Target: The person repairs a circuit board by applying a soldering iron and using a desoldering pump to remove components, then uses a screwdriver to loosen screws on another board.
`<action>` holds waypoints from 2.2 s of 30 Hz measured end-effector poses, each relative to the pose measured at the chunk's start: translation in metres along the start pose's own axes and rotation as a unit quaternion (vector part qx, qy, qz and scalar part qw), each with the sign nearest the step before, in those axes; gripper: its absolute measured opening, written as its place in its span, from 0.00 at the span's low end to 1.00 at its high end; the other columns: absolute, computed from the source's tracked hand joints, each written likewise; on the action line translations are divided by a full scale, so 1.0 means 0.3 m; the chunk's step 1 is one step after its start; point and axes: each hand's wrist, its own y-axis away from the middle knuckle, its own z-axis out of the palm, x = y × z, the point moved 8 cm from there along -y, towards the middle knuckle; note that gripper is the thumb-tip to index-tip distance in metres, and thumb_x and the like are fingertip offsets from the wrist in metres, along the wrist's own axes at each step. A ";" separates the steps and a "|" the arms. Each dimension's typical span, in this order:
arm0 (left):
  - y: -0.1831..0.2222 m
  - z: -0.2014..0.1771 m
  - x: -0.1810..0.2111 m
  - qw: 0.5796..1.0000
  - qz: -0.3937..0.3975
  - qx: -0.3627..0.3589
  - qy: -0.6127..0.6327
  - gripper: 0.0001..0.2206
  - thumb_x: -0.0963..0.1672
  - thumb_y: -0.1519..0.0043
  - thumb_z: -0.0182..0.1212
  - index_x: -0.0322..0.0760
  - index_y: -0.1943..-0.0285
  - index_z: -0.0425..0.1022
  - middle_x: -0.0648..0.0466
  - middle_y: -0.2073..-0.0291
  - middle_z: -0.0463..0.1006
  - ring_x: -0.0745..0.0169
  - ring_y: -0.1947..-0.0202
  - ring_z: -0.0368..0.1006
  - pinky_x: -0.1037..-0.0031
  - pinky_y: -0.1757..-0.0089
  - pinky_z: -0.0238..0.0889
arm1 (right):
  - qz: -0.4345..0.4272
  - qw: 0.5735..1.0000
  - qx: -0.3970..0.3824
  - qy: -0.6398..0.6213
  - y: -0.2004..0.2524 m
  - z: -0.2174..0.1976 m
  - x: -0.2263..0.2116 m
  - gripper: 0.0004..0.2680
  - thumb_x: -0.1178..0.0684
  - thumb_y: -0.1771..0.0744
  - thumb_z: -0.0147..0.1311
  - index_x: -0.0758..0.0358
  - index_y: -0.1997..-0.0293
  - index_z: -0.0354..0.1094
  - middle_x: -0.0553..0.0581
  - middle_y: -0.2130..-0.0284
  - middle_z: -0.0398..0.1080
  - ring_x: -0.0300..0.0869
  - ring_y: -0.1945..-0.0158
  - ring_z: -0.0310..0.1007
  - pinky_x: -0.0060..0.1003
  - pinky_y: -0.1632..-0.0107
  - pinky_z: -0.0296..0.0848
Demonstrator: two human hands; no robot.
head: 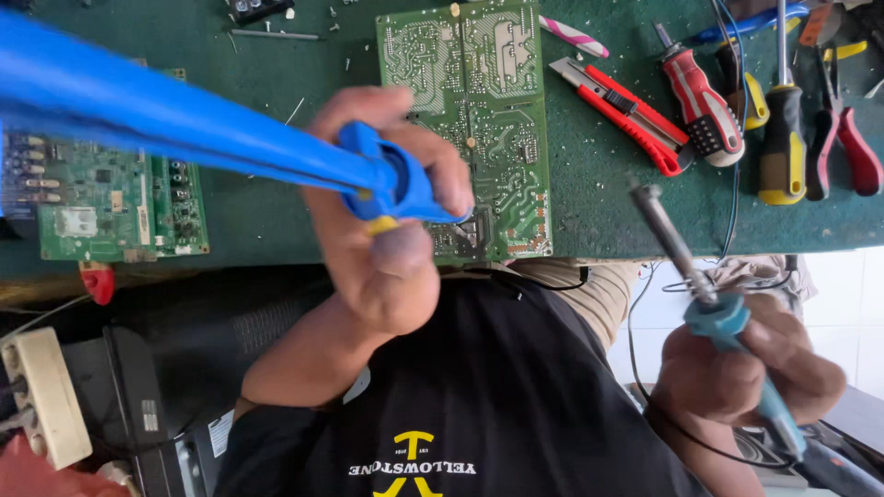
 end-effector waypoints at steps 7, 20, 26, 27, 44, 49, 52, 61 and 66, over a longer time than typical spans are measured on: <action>0.037 0.056 0.018 0.877 -0.128 -0.360 -0.293 0.29 0.57 0.39 0.67 0.43 0.34 0.68 0.55 0.55 0.80 0.56 0.62 0.78 0.65 0.59 0.68 | 0.249 0.957 0.082 -0.125 0.066 -0.212 0.287 0.11 0.43 0.29 0.49 0.61 0.51 0.68 0.60 0.63 0.68 0.49 0.57 0.67 0.47 0.50 0.68; 0.351 0.336 -0.115 0.759 -0.035 -0.515 -0.396 0.45 0.65 0.53 0.73 0.30 0.41 0.68 0.48 0.81 0.78 0.38 0.81 0.77 0.45 0.81 0.65 | 0.063 0.968 -0.168 -0.174 -0.049 0.168 -0.101 0.14 0.34 0.23 0.42 0.52 0.50 0.57 0.58 0.71 0.67 0.50 0.69 0.70 0.46 0.60 0.79; 0.232 0.131 -0.136 0.765 -0.298 -0.452 -0.348 0.45 0.67 0.55 0.64 0.42 0.34 0.61 0.39 0.59 0.85 0.29 0.55 0.80 0.50 0.59 0.69 | 0.079 0.993 0.076 -0.034 -0.195 0.049 0.080 0.24 0.28 0.26 0.53 0.64 0.45 0.57 0.63 0.67 0.55 0.55 0.72 0.64 0.43 0.69 0.65; 0.208 0.088 -0.122 0.770 -0.277 -0.457 -0.350 0.45 0.67 0.55 0.64 0.42 0.34 0.61 0.39 0.59 0.85 0.29 0.55 0.80 0.50 0.59 0.69 | 0.060 0.994 0.087 -0.033 -0.259 0.019 0.147 0.24 0.28 0.26 0.53 0.64 0.45 0.57 0.63 0.67 0.55 0.55 0.72 0.64 0.43 0.69 0.65; 0.089 -0.497 -0.392 0.855 -0.026 -0.030 -0.517 0.34 0.39 0.33 0.57 0.31 0.17 0.47 0.25 0.22 0.54 0.27 0.22 0.52 0.47 0.34 0.56 | -0.140 0.766 -0.486 0.397 -0.790 0.693 0.840 0.30 0.68 0.37 0.49 0.50 0.24 0.62 0.66 0.44 0.72 0.65 0.41 0.69 0.58 0.45 0.69; 0.114 -0.435 -0.292 0.860 -0.046 -0.059 -0.504 0.28 0.43 0.31 0.56 0.34 0.21 0.57 0.35 0.21 0.58 0.37 0.21 0.54 0.51 0.33 0.58 | -0.138 0.712 -0.493 0.481 -0.772 0.847 1.008 0.28 0.57 0.36 0.57 0.47 0.25 0.61 0.66 0.43 0.71 0.65 0.41 0.71 0.61 0.45 0.72; 0.140 -0.364 -0.182 0.867 -0.006 -0.063 -0.494 0.22 0.44 0.31 0.58 0.35 0.27 0.68 0.42 0.26 0.68 0.43 0.25 0.63 0.55 0.33 0.61 | -0.144 0.689 -0.488 0.517 -0.779 0.914 1.043 0.24 0.61 0.33 0.49 0.45 0.26 0.64 0.64 0.44 0.73 0.62 0.40 0.71 0.62 0.46 0.73; 0.240 -0.140 -0.096 0.855 0.071 -0.286 -0.427 0.25 0.49 0.40 0.77 0.40 0.36 0.75 0.40 0.33 0.68 0.32 0.28 0.63 0.37 0.31 0.58 | -0.184 0.710 -0.503 0.457 -0.677 0.761 0.969 0.06 0.55 0.28 0.56 0.51 0.45 0.67 0.64 0.62 0.74 0.63 0.59 0.74 0.59 0.58 0.70; 0.272 -0.171 -0.132 0.842 0.098 -0.311 -0.430 0.21 0.38 0.41 0.74 0.37 0.38 0.77 0.42 0.36 0.70 0.35 0.29 0.66 0.39 0.32 0.63 | -0.161 0.829 -0.404 0.352 -0.694 0.549 0.434 0.15 0.60 0.20 0.59 0.65 0.63 0.62 0.68 0.74 0.62 0.68 0.71 0.62 0.57 0.65 0.61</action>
